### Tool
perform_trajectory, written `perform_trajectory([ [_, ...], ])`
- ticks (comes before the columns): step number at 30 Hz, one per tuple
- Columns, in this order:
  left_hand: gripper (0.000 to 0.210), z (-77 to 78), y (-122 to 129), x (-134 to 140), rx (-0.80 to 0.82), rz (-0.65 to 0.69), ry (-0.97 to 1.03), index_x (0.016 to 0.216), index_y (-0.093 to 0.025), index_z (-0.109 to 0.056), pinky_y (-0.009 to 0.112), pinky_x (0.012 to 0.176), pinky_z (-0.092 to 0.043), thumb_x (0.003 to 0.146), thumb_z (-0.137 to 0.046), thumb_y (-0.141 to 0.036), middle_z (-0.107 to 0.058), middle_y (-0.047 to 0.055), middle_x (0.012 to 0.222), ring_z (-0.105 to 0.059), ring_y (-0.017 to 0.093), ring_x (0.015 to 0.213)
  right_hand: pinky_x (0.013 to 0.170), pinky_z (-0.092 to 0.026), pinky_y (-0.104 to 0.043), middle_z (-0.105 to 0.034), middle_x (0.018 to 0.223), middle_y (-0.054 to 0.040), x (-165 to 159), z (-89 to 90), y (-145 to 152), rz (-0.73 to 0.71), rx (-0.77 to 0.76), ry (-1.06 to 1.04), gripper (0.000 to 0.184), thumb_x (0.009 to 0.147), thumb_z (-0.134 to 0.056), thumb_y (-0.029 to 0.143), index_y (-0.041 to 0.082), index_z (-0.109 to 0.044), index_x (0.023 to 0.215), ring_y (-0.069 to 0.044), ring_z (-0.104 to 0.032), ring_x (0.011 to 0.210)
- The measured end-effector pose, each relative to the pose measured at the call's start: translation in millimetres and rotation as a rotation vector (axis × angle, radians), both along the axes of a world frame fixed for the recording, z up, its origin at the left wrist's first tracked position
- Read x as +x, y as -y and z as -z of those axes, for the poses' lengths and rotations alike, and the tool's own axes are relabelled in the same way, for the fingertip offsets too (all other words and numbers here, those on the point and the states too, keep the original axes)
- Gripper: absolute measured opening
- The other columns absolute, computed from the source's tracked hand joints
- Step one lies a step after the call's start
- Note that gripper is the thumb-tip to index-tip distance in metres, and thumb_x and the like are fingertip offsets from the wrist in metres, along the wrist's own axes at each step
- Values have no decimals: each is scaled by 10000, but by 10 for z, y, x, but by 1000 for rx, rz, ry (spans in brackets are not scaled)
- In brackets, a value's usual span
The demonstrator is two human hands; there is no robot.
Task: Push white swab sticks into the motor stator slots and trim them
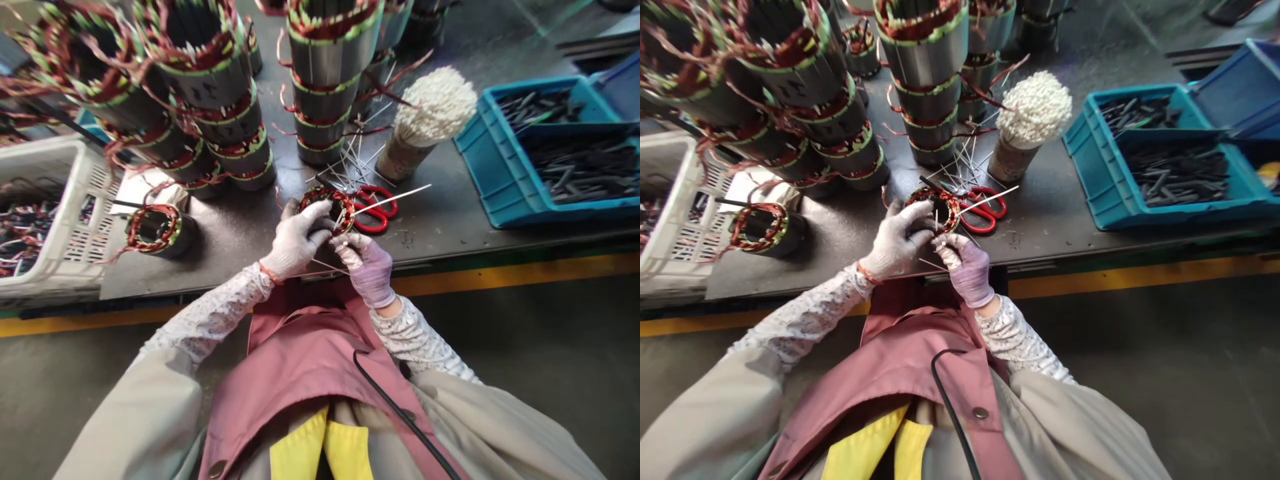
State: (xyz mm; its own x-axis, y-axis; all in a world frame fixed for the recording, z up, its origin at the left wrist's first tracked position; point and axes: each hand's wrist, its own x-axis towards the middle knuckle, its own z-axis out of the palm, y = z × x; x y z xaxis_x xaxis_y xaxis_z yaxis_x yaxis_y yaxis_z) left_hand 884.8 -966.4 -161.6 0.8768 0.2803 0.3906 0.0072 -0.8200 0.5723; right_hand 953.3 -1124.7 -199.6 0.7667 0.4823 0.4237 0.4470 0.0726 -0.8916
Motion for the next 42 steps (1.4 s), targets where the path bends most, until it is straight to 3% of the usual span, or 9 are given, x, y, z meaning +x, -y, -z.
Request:
perform_trajectory([
  [3,187,73,18,-7,89,70,169,1064,-266,-706,468,1159,-280,917,-591,-252,-765,-2,1011,-693,172,1013,765,-588,-309,-726,894,-35,-39,-125,113,1,-27,70,62,850,-667,278,218,-678,862,-168,-698,824],
  [6,167,87,-9,5,172,162,225,962,-289,-727,457,1125,-307,942,-562,-277,-775,-18,937,-710,152,968,732,-567,-295,-692,867,-37,-80,-267,202,-15,-77,184,40,864,-642,233,210,-663,838,-154,-676,797],
  [13,190,117,-43,32,207,184,237,962,-281,-721,445,1093,-325,953,-531,-279,-774,-8,948,-709,144,943,680,-513,-289,-656,723,-37,80,-225,-22,78,-287,399,119,847,-641,243,190,-639,740,-165,-620,695],
  [16,205,134,-41,35,208,200,276,965,-283,-721,429,1058,-359,956,-517,-270,-774,-8,940,-710,139,927,681,-506,-277,-666,744,-30,68,-230,-7,37,-261,387,110,854,-634,233,196,-638,751,-157,-625,704],
  [26,264,129,-55,22,206,209,139,992,-304,-724,474,1082,-329,969,-460,-303,-769,6,985,-695,160,978,658,-498,-285,-659,708,-23,65,-284,13,-4,-276,298,146,844,-635,270,210,-625,711,-159,-615,672],
  [32,282,128,-36,20,215,181,139,981,-289,-724,478,1082,-325,976,-443,-314,-770,19,995,-699,163,980,639,-490,-280,-672,703,-29,64,-271,0,41,-324,298,157,864,-635,306,198,-650,751,-160,-621,656],
  [35,285,122,-45,18,220,193,158,959,-278,-727,465,1066,-343,976,-445,-311,-771,17,983,-704,157,957,653,-477,-292,-687,752,-61,142,-183,-52,57,-353,462,187,902,-577,330,183,-670,833,-182,-624,700],
  [38,268,109,-61,14,210,212,166,970,-270,-726,449,1067,-351,967,-459,-287,-771,14,978,-709,146,932,616,-418,-292,-691,795,-91,217,-211,-73,118,-439,729,242,928,-538,355,163,-682,895,-182,-602,702],
  [42,228,85,-65,18,166,194,160,975,-265,-730,432,1091,-343,954,-505,-291,-774,9,957,-716,139,903,505,-256,-314,-623,647,-73,243,-415,-6,40,-555,1013,291,921,-509,313,171,-638,703,-147,-502,556],
])
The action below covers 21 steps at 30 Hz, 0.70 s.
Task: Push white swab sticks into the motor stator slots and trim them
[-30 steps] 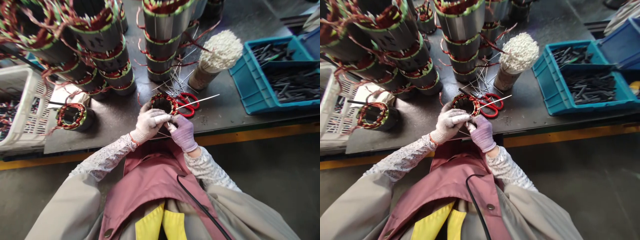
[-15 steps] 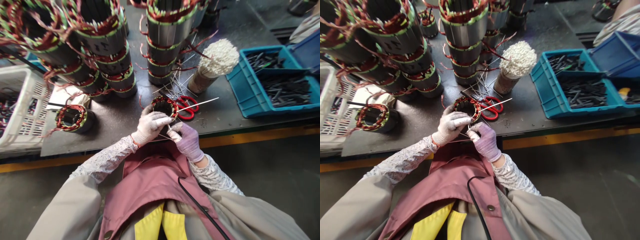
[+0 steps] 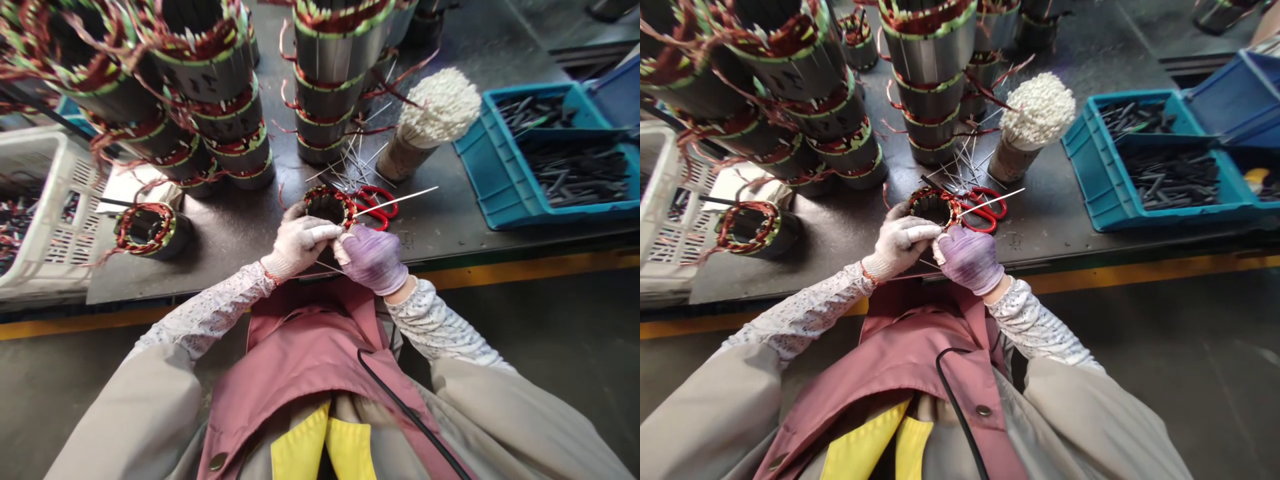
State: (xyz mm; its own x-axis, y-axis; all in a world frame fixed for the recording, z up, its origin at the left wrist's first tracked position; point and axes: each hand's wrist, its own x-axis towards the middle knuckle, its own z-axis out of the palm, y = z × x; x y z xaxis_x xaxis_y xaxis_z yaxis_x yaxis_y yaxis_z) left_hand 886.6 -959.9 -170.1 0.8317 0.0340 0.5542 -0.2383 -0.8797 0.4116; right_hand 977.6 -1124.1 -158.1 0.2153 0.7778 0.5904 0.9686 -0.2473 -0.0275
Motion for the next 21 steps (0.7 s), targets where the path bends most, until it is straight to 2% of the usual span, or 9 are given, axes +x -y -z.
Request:
perform_trajectory([
  [4,212,-30,9,21,-52,-27,-57,1049,-276,-720,425,1103,-348,953,-544,-342,-775,9,939,-722,148,885,467,-253,-300,-597,587,-43,-90,-211,292,-261,-42,-11,271,891,-558,304,190,-614,652,-127,-474,508],
  [6,267,-48,-8,24,-53,-30,-92,1171,-269,-677,419,1096,-366,948,-556,-351,-765,31,1017,-710,166,972,463,-322,-272,-643,628,-37,-138,-303,421,-253,15,-116,216,867,-605,305,199,-647,683,-122,-518,525],
  [8,299,-65,-46,13,-19,-9,-114,1222,-273,-654,414,1104,-366,948,-554,-339,-721,54,1168,-664,180,1108,456,-400,-239,-689,691,-40,-181,-375,430,-165,161,-366,214,853,-621,315,189,-678,689,-116,-567,549],
  [10,263,-83,-93,-10,58,43,-133,1167,-303,-688,418,1119,-350,955,-532,-303,-684,43,1249,-634,184,1163,413,-431,-204,-684,675,-29,-219,-416,297,-100,273,-660,320,892,-546,339,164,-669,654,-92,-564,507],
  [12,243,-105,-124,-37,137,106,-135,1076,-326,-726,426,1104,-365,957,-521,-274,-712,17,1189,-657,186,1105,346,-395,-193,-614,570,1,-222,-431,56,-115,313,-977,424,939,-429,325,173,-593,578,-68,-489,405],
  [14,233,-140,-123,-65,181,150,-132,1050,-325,-733,438,1074,-396,956,-526,-273,-745,12,1099,-683,186,1025,310,-333,-204,-529,494,22,-151,-426,-229,-135,341,-1262,441,950,-365,300,201,-478,536,-63,-396,336],
  [16,230,-198,-102,-103,206,156,-147,1067,-307,-725,450,1061,-414,960,-523,-286,-752,28,1077,-691,187,1000,321,-314,-219,-488,473,24,-1,-409,-475,-122,386,-1431,423,938,-376,320,216,-403,528,-69,-360,325],
  [18,262,-278,-106,-157,287,137,-206,1153,-284,-692,489,1075,-403,951,-527,-277,-709,75,1199,-677,214,1064,350,-347,-237,-507,495,15,202,-384,-590,-68,407,-1401,398,927,-421,361,215,-446,558,-86,-400,353],
  [21,410,-405,-255,-218,494,137,-291,1318,-286,-587,573,1086,-371,916,-549,-218,-549,116,1423,-572,288,1254,496,-474,-281,-632,692,-31,581,-348,-418,-16,438,-1144,265,930,-482,373,200,-611,777,-138,-569,542],
])
